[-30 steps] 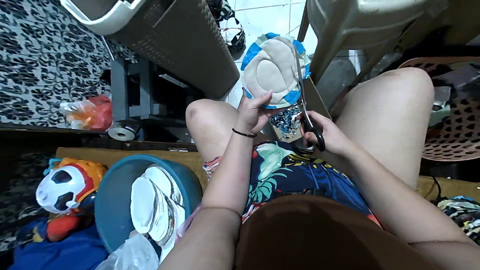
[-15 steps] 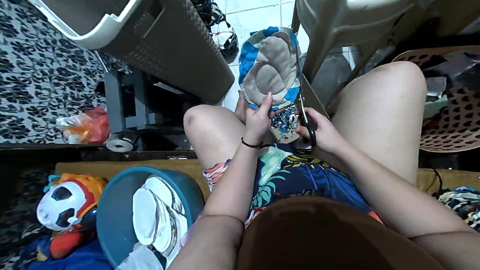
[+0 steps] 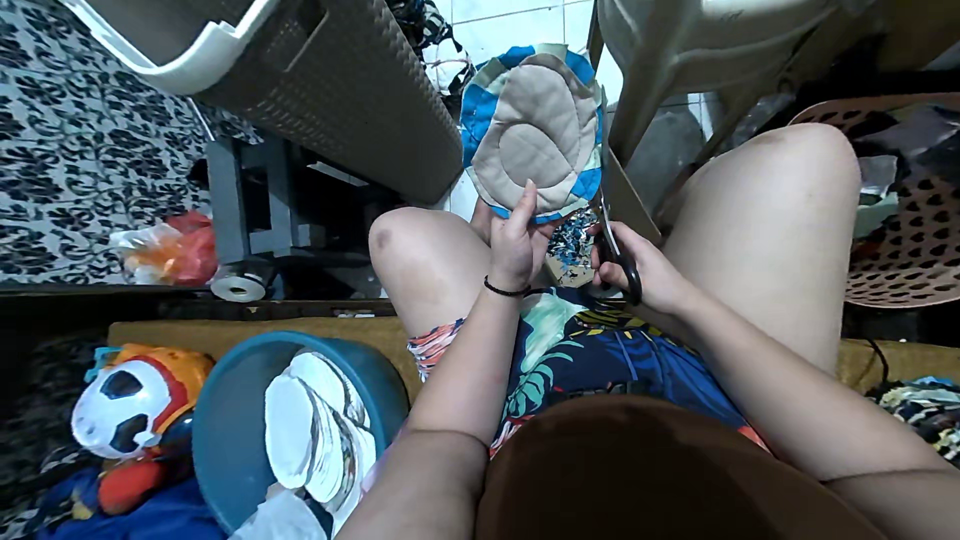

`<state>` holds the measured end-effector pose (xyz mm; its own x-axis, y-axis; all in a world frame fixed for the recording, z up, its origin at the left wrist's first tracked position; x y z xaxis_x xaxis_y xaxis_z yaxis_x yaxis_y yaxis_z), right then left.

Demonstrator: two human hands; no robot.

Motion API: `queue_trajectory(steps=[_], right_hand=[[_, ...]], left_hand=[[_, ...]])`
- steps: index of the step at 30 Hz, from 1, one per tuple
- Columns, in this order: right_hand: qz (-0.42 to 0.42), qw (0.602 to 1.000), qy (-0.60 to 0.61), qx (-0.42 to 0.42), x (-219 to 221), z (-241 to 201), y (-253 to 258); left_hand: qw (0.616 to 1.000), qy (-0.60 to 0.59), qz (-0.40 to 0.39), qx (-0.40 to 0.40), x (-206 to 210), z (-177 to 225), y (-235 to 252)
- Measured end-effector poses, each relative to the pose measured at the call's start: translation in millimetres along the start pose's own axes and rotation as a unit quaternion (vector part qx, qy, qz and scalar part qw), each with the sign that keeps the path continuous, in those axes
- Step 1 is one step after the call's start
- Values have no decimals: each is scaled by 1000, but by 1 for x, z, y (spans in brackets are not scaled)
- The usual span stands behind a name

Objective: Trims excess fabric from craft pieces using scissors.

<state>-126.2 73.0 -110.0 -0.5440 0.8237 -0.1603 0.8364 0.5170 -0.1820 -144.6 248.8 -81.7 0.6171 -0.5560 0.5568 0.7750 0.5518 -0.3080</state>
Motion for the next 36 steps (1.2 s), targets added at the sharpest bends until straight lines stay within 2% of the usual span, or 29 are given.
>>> queue_trajectory(steps=[2, 7, 15, 21, 36], right_hand=[[7, 1000, 13, -8, -1, -2, 0], [28, 999, 19, -30, -5, -5, 1], [47, 999, 17, -19, -8, -6, -1], [74, 997, 31, 17, -10, -9, -3], [96, 995, -2, 18, -10, -10, -5]], left_hand=[[1000, -5, -9, -3, -2, -2, -2], [997, 44, -17, 64, -5, -7, -1], [991, 83, -35, 101, -8, -9, 1], [990, 90, -35, 105, -9, -9, 1], [994, 62, -2, 88, -14, 1, 4]])
Point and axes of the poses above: each hand's wrist, its own y-axis towards the middle knuckle, its own x-axis out of the palm, z = x × y, the point moved 4 cm from there along y, towards the middle knuckle, and after that the axes turned 15 degrees about z, right-handed, at the moved point
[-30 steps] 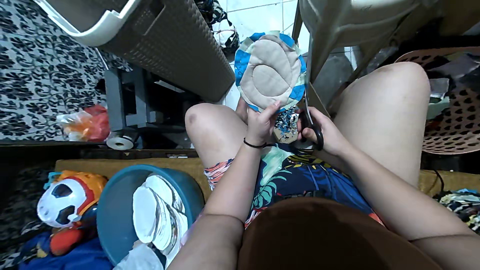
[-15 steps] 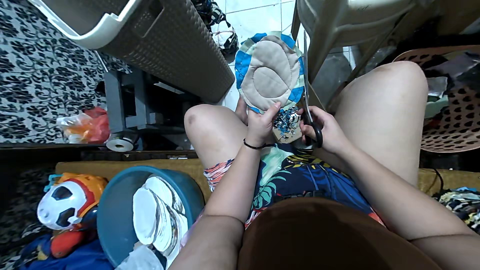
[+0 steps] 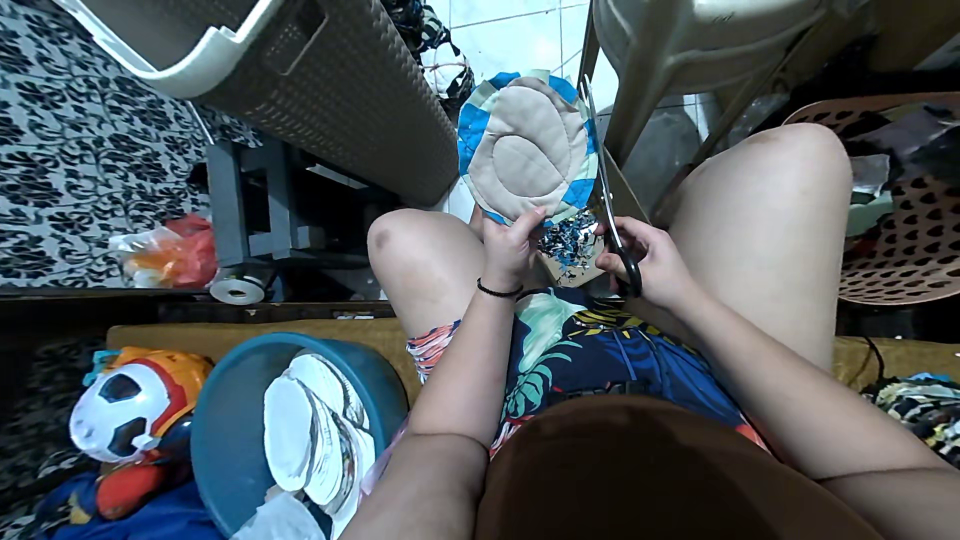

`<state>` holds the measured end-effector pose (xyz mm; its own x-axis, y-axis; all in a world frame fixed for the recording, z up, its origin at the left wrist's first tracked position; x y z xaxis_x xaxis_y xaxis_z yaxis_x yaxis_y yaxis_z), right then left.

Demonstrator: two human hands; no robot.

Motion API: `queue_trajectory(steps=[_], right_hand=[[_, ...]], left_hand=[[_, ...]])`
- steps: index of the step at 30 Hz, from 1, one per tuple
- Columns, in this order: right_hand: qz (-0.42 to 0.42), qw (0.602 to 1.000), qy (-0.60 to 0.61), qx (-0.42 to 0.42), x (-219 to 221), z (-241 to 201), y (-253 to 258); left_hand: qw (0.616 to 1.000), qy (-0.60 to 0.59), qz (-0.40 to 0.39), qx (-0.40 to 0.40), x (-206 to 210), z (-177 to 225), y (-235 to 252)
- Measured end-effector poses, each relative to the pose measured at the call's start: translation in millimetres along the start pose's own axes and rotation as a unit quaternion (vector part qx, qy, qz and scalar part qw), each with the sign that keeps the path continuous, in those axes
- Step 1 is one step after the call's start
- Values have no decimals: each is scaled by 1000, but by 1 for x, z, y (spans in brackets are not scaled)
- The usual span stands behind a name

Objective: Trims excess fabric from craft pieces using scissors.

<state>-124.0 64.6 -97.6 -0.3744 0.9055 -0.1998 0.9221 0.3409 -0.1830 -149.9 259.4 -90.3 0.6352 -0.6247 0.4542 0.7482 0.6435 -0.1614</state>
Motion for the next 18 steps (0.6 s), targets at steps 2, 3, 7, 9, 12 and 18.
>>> queue_trajectory(steps=[2, 3, 7, 9, 12, 18], right_hand=[[2, 1000, -4, 2, 0, 0, -1], [3, 1000, -4, 4, -1, 0, -1], [13, 1000, 20, -2, 1, -1, -7], [12, 1000, 24, 2, 1, -1, -8], [-26, 999, 22, 32, 4, -1, -6], [-103, 995, -2, 12, 7, 11, 0]], left_hand=[[1000, -3, 1, -2, -1, 0, 1], [1000, -3, 4, -4, -2, 1, 1], [999, 8, 32, -18, -6, 4, 3], [999, 9, 38, -25, -9, 7, 4], [998, 23, 55, -21, -12, 11, 4], [996, 48, 75, -26, -15, 15, 5]])
Point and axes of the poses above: each hand's wrist, its own y-axis towards the middle knuckle, its own x-axis out of the palm, z = x × y, the point moved 4 cm from there along y, towards the middle knuckle, and after that the axes turned 15 degrees about z, right-handed, at the moved point
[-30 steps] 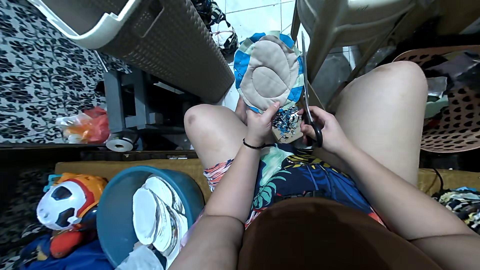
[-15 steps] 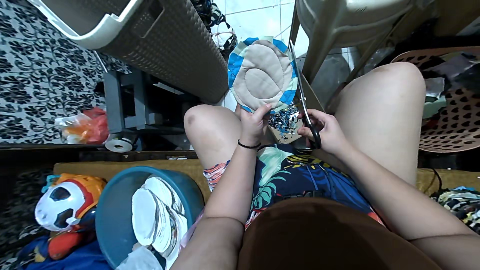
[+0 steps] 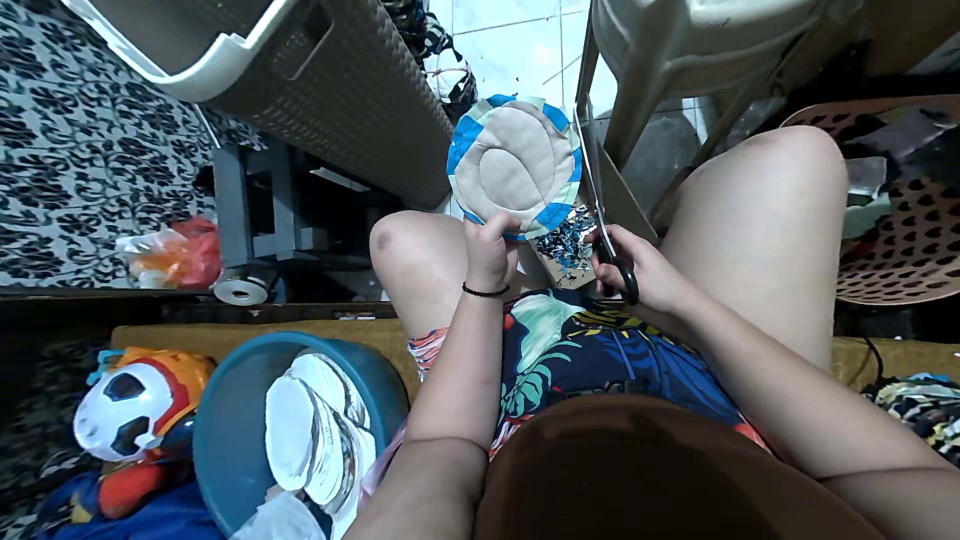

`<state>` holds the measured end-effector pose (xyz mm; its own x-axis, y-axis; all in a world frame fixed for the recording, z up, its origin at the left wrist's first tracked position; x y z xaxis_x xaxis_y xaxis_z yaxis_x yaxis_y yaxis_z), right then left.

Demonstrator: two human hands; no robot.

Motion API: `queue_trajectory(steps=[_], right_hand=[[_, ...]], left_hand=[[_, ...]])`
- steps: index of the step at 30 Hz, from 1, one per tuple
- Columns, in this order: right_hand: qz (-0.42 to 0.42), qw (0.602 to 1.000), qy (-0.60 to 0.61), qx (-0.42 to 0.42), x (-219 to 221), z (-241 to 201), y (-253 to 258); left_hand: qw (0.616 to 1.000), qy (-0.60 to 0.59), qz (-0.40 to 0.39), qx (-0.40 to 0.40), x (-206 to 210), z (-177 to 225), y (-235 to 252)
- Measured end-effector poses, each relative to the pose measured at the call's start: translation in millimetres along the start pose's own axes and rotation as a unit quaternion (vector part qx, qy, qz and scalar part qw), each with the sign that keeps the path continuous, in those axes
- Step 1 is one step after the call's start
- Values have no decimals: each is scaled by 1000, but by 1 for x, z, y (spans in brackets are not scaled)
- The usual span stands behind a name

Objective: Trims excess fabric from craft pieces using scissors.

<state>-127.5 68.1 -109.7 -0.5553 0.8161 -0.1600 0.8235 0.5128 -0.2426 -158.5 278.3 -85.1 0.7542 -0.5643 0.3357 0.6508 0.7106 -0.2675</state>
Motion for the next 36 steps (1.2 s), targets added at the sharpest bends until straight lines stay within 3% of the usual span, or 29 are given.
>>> queue_trajectory(steps=[15, 25, 36], right_hand=[[-3, 997, 68, -27, -3, -5, -1], [26, 1000, 0, -11, -6, -8, -2], [47, 999, -26, -8, -7, -9, -4]], left_hand=[[999, 38, -24, -3, 1, 2, 6], [989, 120, -55, 71, -11, 16, 23], [985, 137, -66, 83, -18, 25, 28]])
Point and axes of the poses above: each hand's wrist, its own y-axis towards the middle knuckle, its own x-axis out of the palm, z = x × y, the point moved 4 cm from there along y, towards the middle knuckle, and after that the axes turned 15 degrees about z, right-handed, at the moved point
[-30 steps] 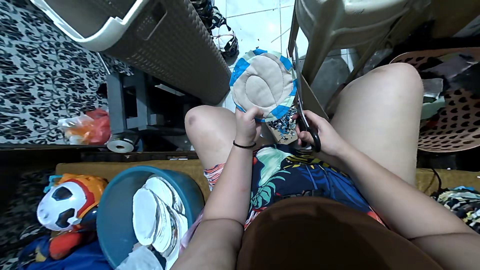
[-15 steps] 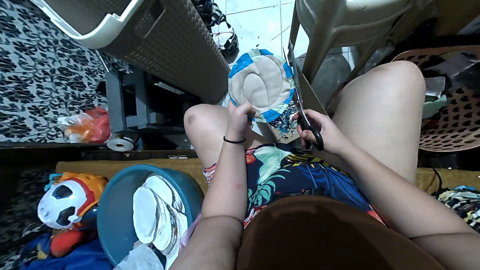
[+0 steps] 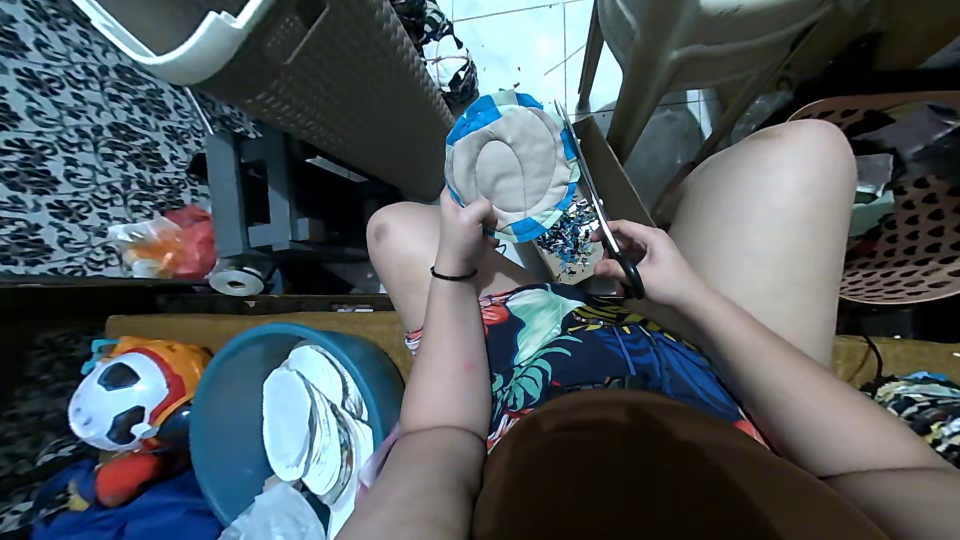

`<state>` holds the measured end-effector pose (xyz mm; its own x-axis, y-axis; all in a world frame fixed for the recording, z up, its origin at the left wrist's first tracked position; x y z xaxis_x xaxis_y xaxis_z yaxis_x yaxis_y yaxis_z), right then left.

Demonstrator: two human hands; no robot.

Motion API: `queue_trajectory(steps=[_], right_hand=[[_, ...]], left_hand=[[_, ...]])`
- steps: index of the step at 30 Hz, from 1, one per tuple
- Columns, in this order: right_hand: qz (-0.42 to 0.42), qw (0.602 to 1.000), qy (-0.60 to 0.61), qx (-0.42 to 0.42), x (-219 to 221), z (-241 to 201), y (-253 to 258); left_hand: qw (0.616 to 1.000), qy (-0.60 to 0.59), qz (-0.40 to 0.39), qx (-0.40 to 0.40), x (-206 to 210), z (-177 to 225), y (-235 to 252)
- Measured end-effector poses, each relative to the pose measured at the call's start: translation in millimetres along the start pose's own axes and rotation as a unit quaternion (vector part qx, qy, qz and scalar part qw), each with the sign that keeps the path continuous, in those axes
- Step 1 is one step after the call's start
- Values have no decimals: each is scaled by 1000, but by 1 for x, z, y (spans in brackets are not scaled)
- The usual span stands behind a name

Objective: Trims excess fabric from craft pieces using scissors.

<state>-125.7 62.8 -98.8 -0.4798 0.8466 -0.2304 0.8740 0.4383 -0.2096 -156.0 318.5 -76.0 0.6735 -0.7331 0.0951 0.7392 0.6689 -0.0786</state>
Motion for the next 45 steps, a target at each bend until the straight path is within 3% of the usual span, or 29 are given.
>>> queue_trajectory(steps=[7, 11, 13, 25, 45], right_hand=[[11, 1000, 9, -16, 0, 0, -3], [-56, 998, 11, 20, 0, 4, 1], [-80, 997, -10, -3, 2, 8, 2], [-38, 999, -10, -29, -1, 7, 3], [-8, 1000, -16, -4, -3, 2, -2]], left_hand=[[1000, 5, 4, 8, -7, 1, 4], [1000, 1, 5, -2, -6, 3, 3], [1000, 7, -3, -6, -5, 4, 1], [997, 28, -75, -23, -2, 3, -3], [996, 58, -60, -9, -5, 5, 3]])
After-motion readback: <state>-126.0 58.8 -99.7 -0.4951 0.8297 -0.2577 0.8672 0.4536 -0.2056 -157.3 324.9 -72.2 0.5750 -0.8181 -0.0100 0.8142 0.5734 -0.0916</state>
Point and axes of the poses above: each hand's wrist, its own y-axis towards the middle knuckle, its own x-axis out of the palm, z = x × y, the point moved 4 cm from there along y, towards the middle knuckle, and after that the axes turned 15 degrees about z, right-handed, at the moved point
